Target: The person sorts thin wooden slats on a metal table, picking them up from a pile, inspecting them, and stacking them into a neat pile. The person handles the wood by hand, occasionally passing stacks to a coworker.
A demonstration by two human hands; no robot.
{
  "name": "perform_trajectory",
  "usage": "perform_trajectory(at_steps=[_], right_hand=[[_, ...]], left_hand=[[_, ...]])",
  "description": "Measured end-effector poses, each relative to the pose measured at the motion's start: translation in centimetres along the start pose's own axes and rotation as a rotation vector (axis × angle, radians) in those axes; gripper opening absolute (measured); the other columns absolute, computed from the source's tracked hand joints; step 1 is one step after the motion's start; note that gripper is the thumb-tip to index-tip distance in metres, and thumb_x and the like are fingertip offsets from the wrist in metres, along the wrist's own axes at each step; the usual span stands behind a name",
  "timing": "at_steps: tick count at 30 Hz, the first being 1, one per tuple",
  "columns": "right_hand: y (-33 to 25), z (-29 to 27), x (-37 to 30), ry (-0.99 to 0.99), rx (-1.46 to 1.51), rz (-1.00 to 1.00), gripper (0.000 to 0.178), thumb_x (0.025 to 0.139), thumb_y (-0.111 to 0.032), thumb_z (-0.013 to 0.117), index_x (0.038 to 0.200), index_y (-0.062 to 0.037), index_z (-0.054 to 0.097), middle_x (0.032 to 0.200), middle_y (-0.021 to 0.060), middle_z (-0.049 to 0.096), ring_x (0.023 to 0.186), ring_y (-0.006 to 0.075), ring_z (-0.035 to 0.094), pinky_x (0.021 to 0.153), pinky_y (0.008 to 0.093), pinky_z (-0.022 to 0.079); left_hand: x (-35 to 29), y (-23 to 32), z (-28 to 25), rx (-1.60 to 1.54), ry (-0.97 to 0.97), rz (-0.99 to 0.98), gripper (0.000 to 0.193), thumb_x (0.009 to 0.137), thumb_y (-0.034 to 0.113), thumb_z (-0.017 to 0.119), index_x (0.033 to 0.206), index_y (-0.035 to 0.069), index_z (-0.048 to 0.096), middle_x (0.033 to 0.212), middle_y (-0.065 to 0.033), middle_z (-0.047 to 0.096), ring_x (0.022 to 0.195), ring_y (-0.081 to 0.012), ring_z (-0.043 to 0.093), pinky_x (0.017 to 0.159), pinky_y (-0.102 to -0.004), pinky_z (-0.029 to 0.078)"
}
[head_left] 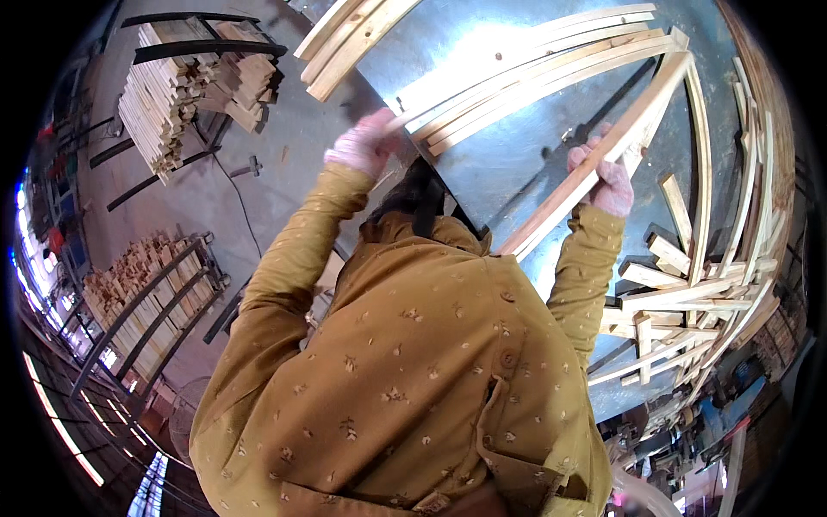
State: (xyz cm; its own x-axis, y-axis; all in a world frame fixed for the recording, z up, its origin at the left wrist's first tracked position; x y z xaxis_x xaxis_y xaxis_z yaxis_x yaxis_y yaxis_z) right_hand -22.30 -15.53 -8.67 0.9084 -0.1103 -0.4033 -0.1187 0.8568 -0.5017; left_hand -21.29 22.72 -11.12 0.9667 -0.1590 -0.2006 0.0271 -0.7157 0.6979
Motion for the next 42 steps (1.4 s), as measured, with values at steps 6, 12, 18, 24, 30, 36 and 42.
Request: perform_trajectory(at_steps=[6, 12, 18, 24, 30, 36, 42], right_hand=[[-10.3, 9.9, -1.9, -0.156, -0.796, -0.402, 0.084, 0.064, -0.022, 0.079, 0.137, 0.0054, 0.048, 0.106, 0.0068, 0.063, 0.088, 0.0162, 0.063, 0.073, 0.0283, 0.055], [-6.9, 22.8, 0.9, -0.946, -1.106, -0.317, 0.058, 0.092, -0.030, 0.059, 0.142, -0.0019, 0.045, 0.134, 0.0157, 0.056, 0.122, 0.0237, 0.056, 0.109, 0.0366, 0.040], [4.0, 22.7, -7.1, -0.937, -1.021, 0.313, 0.059, 0.070, 0.000, 0.079, 0.124, -0.0022, 0.054, 0.099, 0.0064, 0.069, 0.086, 0.0166, 0.067, 0.076, 0.0317, 0.056], [0.5, 16.0, 0.7, -0.223, -0.570, 0.085, 0.043, 0.082, -0.024, 0.078, 0.112, 0.0017, 0.059, 0.087, 0.0084, 0.064, 0.074, 0.0192, 0.064, 0.066, 0.0303, 0.055], [1.0, 15.3, 13.5, 0.093, -0.766, -0.256, 0.037, 0.091, -0.027, 0.064, 0.114, 0.0002, 0.052, 0.097, 0.0143, 0.064, 0.090, 0.0246, 0.064, 0.075, 0.0336, 0.054], [15.8, 23.2, 20.5, 0.469, -1.347, 0.264, 0.088, 0.091, -0.051, 0.054, 0.153, -0.0007, 0.019, 0.114, 0.0239, 0.065, 0.104, 0.0337, 0.065, 0.094, 0.0395, 0.051], [12.3, 23.1, 13.5, 0.381, -1.677, 0.241, 0.075, 0.093, -0.060, 0.045, 0.141, -0.0028, 0.045, 0.122, 0.0217, 0.063, 0.118, 0.0370, 0.058, 0.105, 0.0455, 0.041]], left_hand=[[-0.9, 8.7, -20.5, 0.030, 0.094, 0.110, 0.051, 0.083, -0.008, 0.067, 0.131, 0.004, 0.056, 0.127, -0.0106, 0.061, 0.119, -0.0231, 0.057, 0.103, -0.0313, 0.049], [-1.0, 23.1, -36.0, 0.358, -0.207, 0.699, 0.052, 0.100, 0.033, 0.050, 0.143, 0.004, 0.044, 0.141, -0.0211, 0.050, 0.125, -0.0299, 0.055, 0.104, -0.0424, 0.047], [10.9, 14.5, -31.4, 0.831, -0.051, 0.276, 0.078, 0.084, 0.041, 0.066, 0.147, 0.006, 0.036, 0.142, -0.0245, 0.046, 0.128, -0.0329, 0.051, 0.104, -0.0440, 0.044], [16.7, 6.9, -14.1, 0.445, 0.399, 0.244, 0.107, 0.068, 0.050, 0.083, 0.150, 0.008, 0.027, 0.143, -0.0279, 0.042, 0.132, -0.0358, 0.046, 0.105, -0.0455, 0.042], [21.2, 4.3, -9.9, 0.573, -0.141, -0.008, 0.106, 0.073, 0.044, 0.080, 0.153, 0.006, 0.022, 0.149, -0.0245, 0.038, 0.137, -0.0369, 0.040, 0.110, -0.0417, 0.037], [24.1, -3.8, -12.8, 0.138, -0.241, 0.243, 0.097, 0.078, 0.039, 0.077, 0.151, 0.008, 0.021, 0.132, -0.0241, 0.051, 0.122, -0.0401, 0.052, 0.100, -0.0455, 0.045], [21.3, 3.3, -12.3, 0.664, -0.272, 0.095, 0.101, 0.074, 0.039, 0.079, 0.152, 0.009, 0.021, 0.143, -0.0253, 0.039, 0.127, -0.0423, 0.045, 0.106, -0.0477, 0.039]])
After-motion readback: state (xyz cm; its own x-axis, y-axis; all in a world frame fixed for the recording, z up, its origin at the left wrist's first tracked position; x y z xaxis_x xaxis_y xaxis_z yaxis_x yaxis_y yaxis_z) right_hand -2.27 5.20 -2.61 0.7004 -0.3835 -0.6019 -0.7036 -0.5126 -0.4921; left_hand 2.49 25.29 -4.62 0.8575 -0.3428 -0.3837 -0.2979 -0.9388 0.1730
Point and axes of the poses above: each hand's wrist, its own x-axis towards the middle knuckle, its own z-axis out of the palm, y = z × x, the point moved 3 cm from there along x, towards the middle knuckle
